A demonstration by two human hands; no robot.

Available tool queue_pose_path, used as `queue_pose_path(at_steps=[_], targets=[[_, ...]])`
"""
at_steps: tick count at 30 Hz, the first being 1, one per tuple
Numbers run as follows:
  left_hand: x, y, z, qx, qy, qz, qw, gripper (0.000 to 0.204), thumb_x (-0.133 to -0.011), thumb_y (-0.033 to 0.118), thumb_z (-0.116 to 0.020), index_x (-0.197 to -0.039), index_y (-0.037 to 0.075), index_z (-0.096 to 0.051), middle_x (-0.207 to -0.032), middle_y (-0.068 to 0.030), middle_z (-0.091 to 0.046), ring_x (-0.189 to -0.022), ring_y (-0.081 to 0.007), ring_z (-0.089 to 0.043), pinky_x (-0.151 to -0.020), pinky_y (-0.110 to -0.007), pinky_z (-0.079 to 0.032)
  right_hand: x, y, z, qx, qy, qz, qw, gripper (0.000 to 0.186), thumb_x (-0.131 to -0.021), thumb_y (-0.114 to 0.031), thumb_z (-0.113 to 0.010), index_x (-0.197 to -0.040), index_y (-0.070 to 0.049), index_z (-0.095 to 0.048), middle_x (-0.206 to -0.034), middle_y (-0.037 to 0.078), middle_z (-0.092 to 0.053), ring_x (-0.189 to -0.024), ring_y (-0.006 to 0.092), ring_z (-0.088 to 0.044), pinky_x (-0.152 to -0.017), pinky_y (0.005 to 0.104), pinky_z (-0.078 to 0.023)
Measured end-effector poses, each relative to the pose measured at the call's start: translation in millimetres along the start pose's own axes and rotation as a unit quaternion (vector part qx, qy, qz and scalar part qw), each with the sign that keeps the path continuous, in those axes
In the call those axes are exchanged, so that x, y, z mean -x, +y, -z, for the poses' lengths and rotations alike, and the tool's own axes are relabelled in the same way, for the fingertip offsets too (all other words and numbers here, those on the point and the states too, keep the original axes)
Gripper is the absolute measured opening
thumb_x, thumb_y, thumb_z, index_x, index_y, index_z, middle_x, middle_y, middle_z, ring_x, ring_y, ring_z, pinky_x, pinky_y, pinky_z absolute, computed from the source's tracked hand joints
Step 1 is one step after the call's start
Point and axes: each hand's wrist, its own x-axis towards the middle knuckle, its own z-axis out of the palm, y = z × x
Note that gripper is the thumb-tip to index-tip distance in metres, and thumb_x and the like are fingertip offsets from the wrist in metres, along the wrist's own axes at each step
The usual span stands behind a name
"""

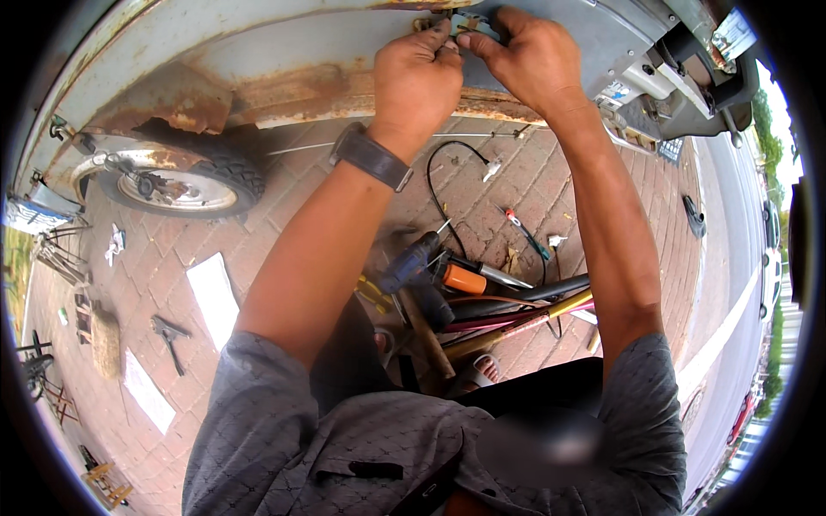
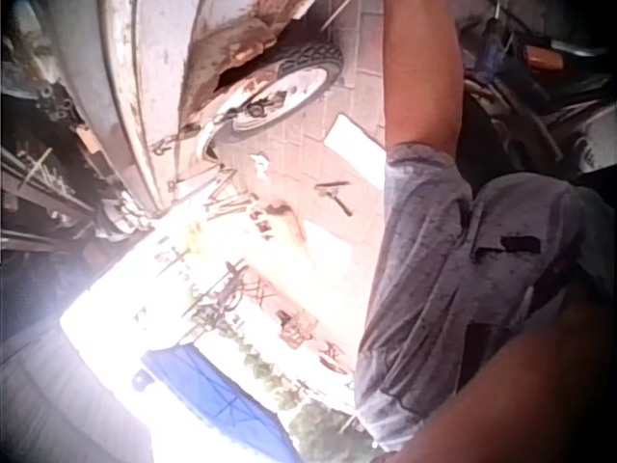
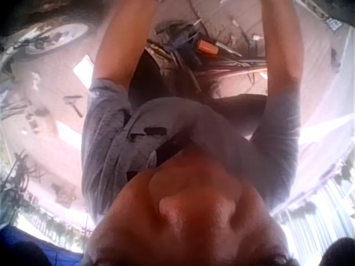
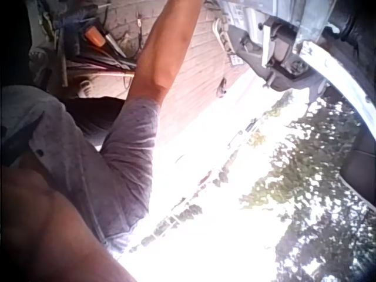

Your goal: The person uses a power drill to fasten screws into a metal bracket under a vehicle. They then use pliers to adjust the bracket and finally secure it with a padlock.

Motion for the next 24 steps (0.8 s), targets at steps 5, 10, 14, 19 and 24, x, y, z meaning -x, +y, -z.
queue_pose_path(at_steps=[5,10,14,19,24], targets=[[0.9,5.2,1.2,-0.029,0.028,0.019,0.999,0.028,-0.089,0.01,-0.062,-0.11,-0.005,-0.07,-0.095,-0.0247,-0.072,-0.086,-0.0299,-0.073,-0.079,-0.033,-0.054,1.3,-1.4,-8.2,-0.017,0.018,0.031,0.999,0.038,-0.079,-0.046,-0.075,-0.078,-0.009,-0.068,-0.072,0.014,-0.067,-0.074,0.0361,-0.066,-0.061,0.0466,-0.051],[1.0,6.4,3.3,-0.045,0.01,0.01,0.999,0.034,-0.096,0.007,-0.059,-0.125,-0.01,-0.062,-0.093,-0.0123,-0.074,-0.081,-0.0129,-0.069,-0.074,-0.024,-0.054,4.8,-1.0,-3.6,-0.034,0.032,0.041,0.998,0.033,-0.083,-0.036,-0.075,-0.076,-0.005,-0.066,-0.066,0.019,-0.063,-0.063,0.0386,-0.062,-0.056,0.0466,-0.048],[2.6,7.0,4.1,-0.014,0.006,0.027,1.0,0.035,-0.096,0.006,-0.058,-0.126,-0.012,-0.061,-0.098,-0.0129,-0.074,-0.083,-0.0136,-0.069,-0.073,-0.025,-0.054,6.1,-1.9,-0.7,-0.057,0.048,0.038,0.997,0.035,-0.08,-0.034,-0.078,-0.071,-0.004,-0.063,-0.066,0.02,-0.062,-0.063,0.0426,-0.062,-0.055,0.0482,-0.048],[2.1,4.0,4.3,-0.01,0.005,0.013,1.0,0.035,-0.096,0.006,-0.058,-0.127,-0.012,-0.06,-0.098,-0.0124,-0.073,-0.085,-0.0144,-0.07,-0.072,-0.024,-0.055,3.9,4.8,0.6,-0.092,0.016,0.033,0.995,0.033,-0.079,-0.031,-0.078,-0.072,-0.003,-0.062,-0.067,0.021,-0.061,-0.065,0.0424,-0.062,-0.056,0.0482,-0.048],[3.1,9.8,5.1,0.013,-0.006,0.054,0.998,0.036,-0.096,0.005,-0.057,-0.127,-0.013,-0.059,-0.101,-0.0131,-0.073,-0.088,-0.0156,-0.071,-0.073,-0.025,-0.056,2.2,5.8,2.9,-0.105,0.014,0.048,0.993,0.031,-0.08,-0.027,-0.078,-0.072,-0.002,-0.061,-0.068,0.022,-0.06,-0.064,0.0431,-0.06,-0.056,0.0478,-0.046]])
